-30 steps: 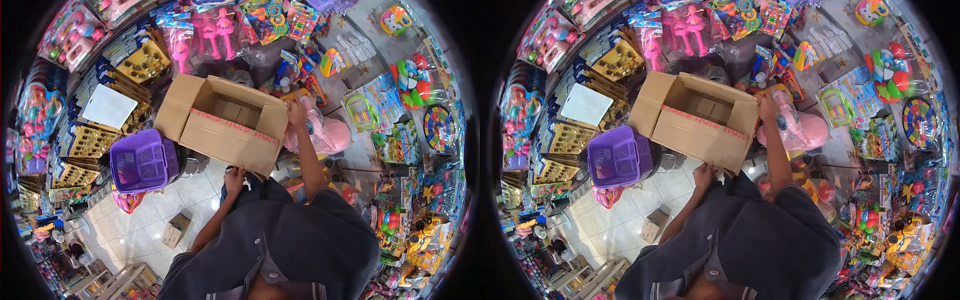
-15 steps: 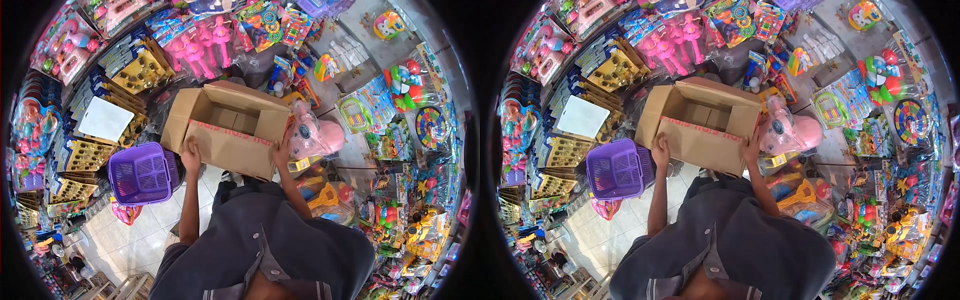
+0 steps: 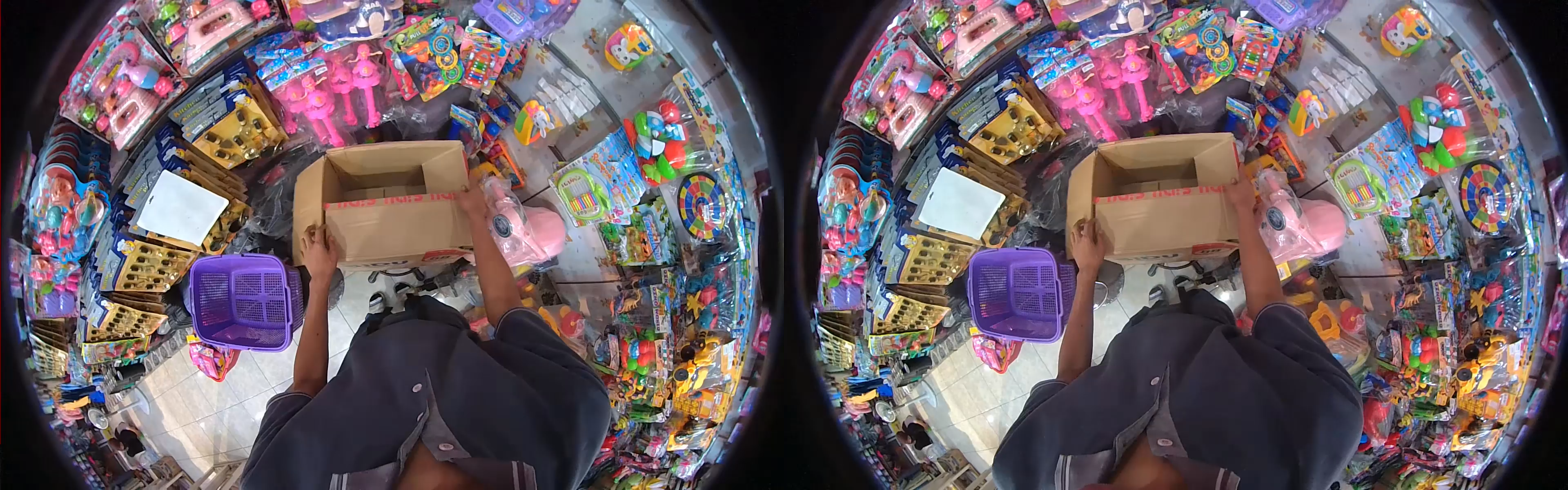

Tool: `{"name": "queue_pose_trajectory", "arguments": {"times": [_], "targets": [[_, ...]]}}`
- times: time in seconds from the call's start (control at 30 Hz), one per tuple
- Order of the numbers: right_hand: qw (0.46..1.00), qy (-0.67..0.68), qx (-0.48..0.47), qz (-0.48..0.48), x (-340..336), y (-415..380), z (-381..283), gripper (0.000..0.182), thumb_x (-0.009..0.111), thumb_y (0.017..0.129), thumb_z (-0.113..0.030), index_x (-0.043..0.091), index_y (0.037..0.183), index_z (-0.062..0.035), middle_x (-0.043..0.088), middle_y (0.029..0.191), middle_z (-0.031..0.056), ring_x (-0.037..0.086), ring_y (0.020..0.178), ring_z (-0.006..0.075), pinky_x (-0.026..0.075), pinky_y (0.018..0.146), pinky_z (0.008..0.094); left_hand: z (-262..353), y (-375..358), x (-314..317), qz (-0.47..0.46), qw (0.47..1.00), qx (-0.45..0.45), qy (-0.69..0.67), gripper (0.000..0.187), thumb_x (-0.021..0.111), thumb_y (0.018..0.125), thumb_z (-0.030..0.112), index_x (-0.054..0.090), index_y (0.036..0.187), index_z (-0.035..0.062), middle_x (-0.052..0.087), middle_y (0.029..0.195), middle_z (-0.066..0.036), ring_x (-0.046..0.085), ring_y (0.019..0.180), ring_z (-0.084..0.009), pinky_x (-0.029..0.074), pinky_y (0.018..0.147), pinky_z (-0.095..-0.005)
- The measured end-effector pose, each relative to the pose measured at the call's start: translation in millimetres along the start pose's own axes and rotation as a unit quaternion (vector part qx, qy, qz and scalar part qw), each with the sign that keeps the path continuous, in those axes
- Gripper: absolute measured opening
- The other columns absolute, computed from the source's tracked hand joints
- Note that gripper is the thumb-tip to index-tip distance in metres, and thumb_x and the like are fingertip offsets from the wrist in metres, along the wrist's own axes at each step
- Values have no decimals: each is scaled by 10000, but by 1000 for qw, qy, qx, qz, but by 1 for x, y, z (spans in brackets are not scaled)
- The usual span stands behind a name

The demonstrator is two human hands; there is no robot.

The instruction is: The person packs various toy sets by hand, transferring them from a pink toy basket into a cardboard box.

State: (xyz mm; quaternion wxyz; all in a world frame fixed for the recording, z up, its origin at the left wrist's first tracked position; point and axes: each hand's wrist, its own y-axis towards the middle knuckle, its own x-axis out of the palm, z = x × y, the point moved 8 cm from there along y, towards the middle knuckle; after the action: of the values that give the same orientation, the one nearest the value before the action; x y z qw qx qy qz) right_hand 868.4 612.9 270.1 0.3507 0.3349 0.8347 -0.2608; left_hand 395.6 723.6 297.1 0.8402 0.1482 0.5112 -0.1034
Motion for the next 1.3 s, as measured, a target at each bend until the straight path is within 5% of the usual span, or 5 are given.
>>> {"name": "queue_pose_trajectory", "arguments": {"times": [0.3, 0.6, 0.87, 1.0, 1.3], "targets": [[918, -232, -212, 240, 8, 1, -45, 576, 700, 820, -308, 611, 1378, -194, 322, 1595, 150, 464, 1334, 406, 423, 1102, 484, 9, -23, 1, 44, 986, 14, -158, 477, 553, 880, 16, 552, 1354, 71, 466, 1321, -254, 453, 1238, -441, 375, 1069, -512], [941, -76, -316, 92, 24, 27, -57, 310, 647, 927, -322, 791, 923, -48, 421, 1537, 170, 424, 1391, 357, 389, 1125, 469, -4, -59, 34, 49, 992, -72, -88, 719, 561, 823, -8, 412, 1516, 116, 451, 1246, -266, 433, 1122, -431, 350, 1046, -517], [907, 38, -386, 165, -31, -6, -107, 230, 652, 941, -223, 759, 943, -20, 689, 1204, 98, 611, 1102, 340, 471, 971, 416, 31, -19, -54, 157, 965, -28, -208, 476, 406, 1087, 375, 596, 1239, -35, 521, 1295, -245, 554, 1160, -413, 430, 1004, -485], [938, 152, -291, 112, -53, -13, -89, 225, 635, 966, -202, 751, 909, -18, 728, 946, 106, 660, 856, 281, 514, 787, 366, 4, -21, -25, 84, 828, -214, -512, 616, 366, 1097, 487, 655, 1081, -57, 680, 999, -106, 584, 988, -184, 465, 908, -365], [953, 193, -228, 39, -110, -98, -56, 331, 617, 1010, -251, 731, 853, 17, 643, 682, 75, 569, 608, 128, 446, 597, 300, 20, -60, 2, -171, 716, -96, -670, 469, 413, 1091, 418, 610, 989, 4, 679, 1105, -163, 652, 1037, -249, 493, 951, -382]]}}
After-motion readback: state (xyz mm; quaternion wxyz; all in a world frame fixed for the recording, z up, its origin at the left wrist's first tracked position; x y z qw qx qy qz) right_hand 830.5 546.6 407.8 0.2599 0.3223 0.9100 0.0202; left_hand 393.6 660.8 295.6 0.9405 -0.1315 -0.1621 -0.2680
